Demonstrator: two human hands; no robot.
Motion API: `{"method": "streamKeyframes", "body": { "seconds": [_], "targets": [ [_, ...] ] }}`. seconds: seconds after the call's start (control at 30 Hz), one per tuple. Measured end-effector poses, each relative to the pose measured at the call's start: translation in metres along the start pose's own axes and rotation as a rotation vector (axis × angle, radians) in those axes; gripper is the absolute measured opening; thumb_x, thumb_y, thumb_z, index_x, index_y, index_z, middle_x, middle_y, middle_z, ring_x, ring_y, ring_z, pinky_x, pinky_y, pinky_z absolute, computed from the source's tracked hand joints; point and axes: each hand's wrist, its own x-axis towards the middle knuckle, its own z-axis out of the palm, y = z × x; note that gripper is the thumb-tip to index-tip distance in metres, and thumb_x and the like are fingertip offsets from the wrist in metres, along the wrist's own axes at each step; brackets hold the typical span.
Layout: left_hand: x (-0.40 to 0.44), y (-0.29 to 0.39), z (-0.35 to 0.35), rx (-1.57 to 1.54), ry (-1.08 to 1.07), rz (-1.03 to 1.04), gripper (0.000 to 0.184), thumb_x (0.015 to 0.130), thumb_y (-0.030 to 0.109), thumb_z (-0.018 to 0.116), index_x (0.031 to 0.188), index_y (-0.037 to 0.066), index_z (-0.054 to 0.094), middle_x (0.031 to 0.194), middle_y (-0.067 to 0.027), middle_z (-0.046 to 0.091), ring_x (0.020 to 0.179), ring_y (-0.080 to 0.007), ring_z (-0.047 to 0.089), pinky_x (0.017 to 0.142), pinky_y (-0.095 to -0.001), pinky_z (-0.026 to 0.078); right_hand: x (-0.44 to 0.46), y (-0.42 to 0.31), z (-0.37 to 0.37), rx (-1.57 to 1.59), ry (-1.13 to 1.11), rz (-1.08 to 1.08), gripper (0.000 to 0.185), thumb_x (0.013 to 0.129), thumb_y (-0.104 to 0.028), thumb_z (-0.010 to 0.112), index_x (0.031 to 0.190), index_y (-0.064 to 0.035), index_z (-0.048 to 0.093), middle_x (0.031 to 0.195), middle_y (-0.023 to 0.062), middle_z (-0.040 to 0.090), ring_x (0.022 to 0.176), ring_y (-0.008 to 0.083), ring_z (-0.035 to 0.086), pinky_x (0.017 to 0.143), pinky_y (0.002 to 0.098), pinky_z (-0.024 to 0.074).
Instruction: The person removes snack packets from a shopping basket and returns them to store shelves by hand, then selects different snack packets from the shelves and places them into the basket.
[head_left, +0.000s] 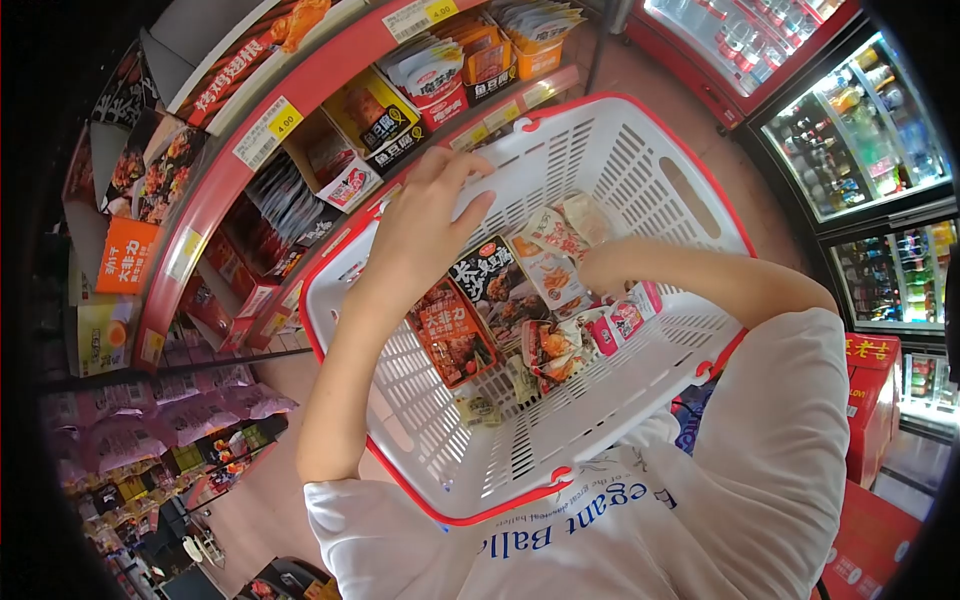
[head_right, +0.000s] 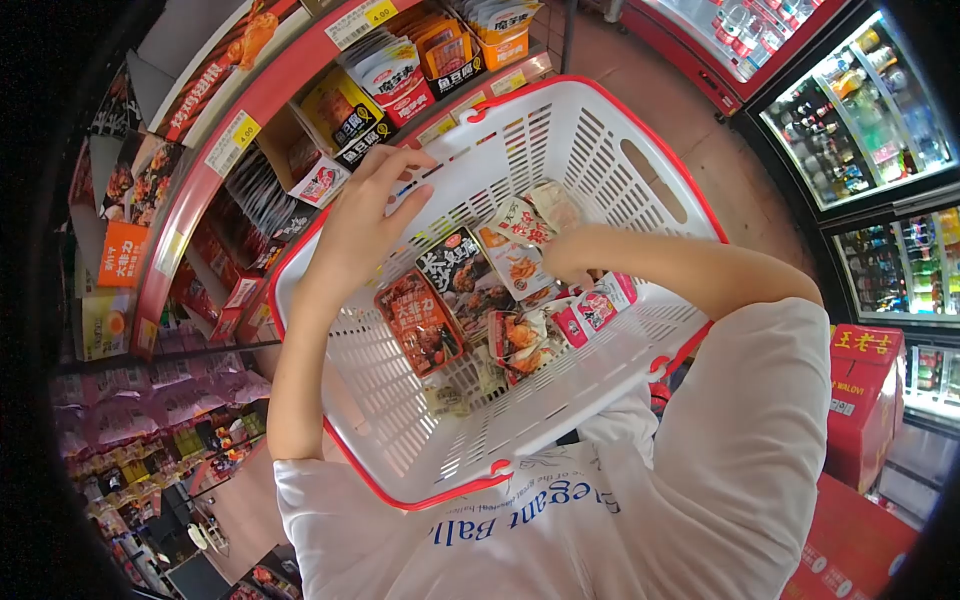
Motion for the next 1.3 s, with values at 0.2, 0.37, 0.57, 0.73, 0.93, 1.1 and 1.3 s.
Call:
{"method": "streamKeyframes", "body": {
  "seconds": [0.2,0.37,0.57,0.73,0.93,1.1,1.3],
  "targets": [
    [-0.001,-0.001,0.001,-0.002,-0.001,0.008,0.021,0.091,0.018,0.063,0.11,0.009,0.059,0.11,-0.0137,0.059,0.101,-0.0347,0.064,0.085,-0.0435,0.051,-0.093,-0.002,-0.057,0.477,0.244,0.142,0.017,0.07,0.0,0.076,0.087,0.0023,0.073,0.076,0.0134,0.071,0.07,0.0213,0.07,0.057,0.0375,0.0562],
    [0.0,0.001,0.002,-0.005,0.013,0.017,0.021,0.091,0.017,0.064,0.109,0.007,0.06,0.109,-0.0139,0.06,0.103,-0.0344,0.063,0.087,-0.0426,0.05,-0.08,0.015,-0.041,0.239,0.338,0.026,0.021,0.067,-0.008,0.082,0.083,0.002,0.073,0.075,0.0124,0.071,0.069,0.0229,0.072,0.058,0.0363,0.0564],
    [0.002,0.003,0.001,-0.002,-0.011,0.004,0.022,0.09,0.017,0.064,0.109,0.007,0.06,0.109,-0.0143,0.06,0.104,-0.0334,0.063,0.088,-0.0418,0.05,-0.058,-0.028,-0.025,0.152,-0.09,0.086,0.037,0.061,-0.017,0.089,0.09,0.0003,0.073,0.077,0.0091,0.073,0.07,0.0231,0.072,0.059,0.0391,0.0563],
    [0.003,0.002,0.002,0.009,-0.01,0.02,0.022,0.09,0.016,0.064,0.109,0.006,0.06,0.108,-0.0148,0.061,0.104,-0.0331,0.063,0.088,-0.0416,0.05,0.0,-0.022,0.019,-0.002,-0.151,0.049,0.045,0.061,-0.019,0.09,0.098,0.0002,0.073,0.081,0.0104,0.074,0.071,0.0235,0.072,0.062,0.0407,0.0569],
    [0.003,0.001,0.003,0.024,-0.017,0.03,0.021,0.09,0.016,0.063,0.109,0.006,0.061,0.108,-0.0147,0.061,0.104,-0.0331,0.062,0.087,-0.0416,0.049,-0.029,-0.019,-0.007,0.109,-0.199,0.031,0.045,0.06,-0.015,0.088,0.098,0.002,0.072,0.078,0.0133,0.073,0.069,0.0259,0.072,0.061,0.0418,0.0561],
    [0.002,0.0,0.002,0.041,-0.009,0.051,0.022,0.09,0.017,0.063,0.109,0.006,0.061,0.108,-0.0143,0.061,0.102,-0.0328,0.063,0.086,-0.0417,0.05,-0.067,-0.023,-0.032,0.074,-0.199,0.158,0.039,0.067,-0.014,0.086,0.096,0.0068,0.07,0.083,0.0149,0.074,0.069,0.0236,0.072,0.063,0.0398,0.0571],
    [0.004,0.006,-0.002,-0.048,-0.092,-0.086,0.025,0.093,0.024,0.061,0.111,0.006,0.06,0.099,-0.0163,0.067,0.091,-0.0304,0.067,0.08,-0.0403,0.051,-0.113,0.012,-0.067,0.475,0.077,-0.169,0.029,0.076,-0.019,0.081,0.083,0.0059,0.067,0.069,0.0118,0.069,0.055,0.0219,0.069,0.052,0.0307,0.0533]
  ]
}}
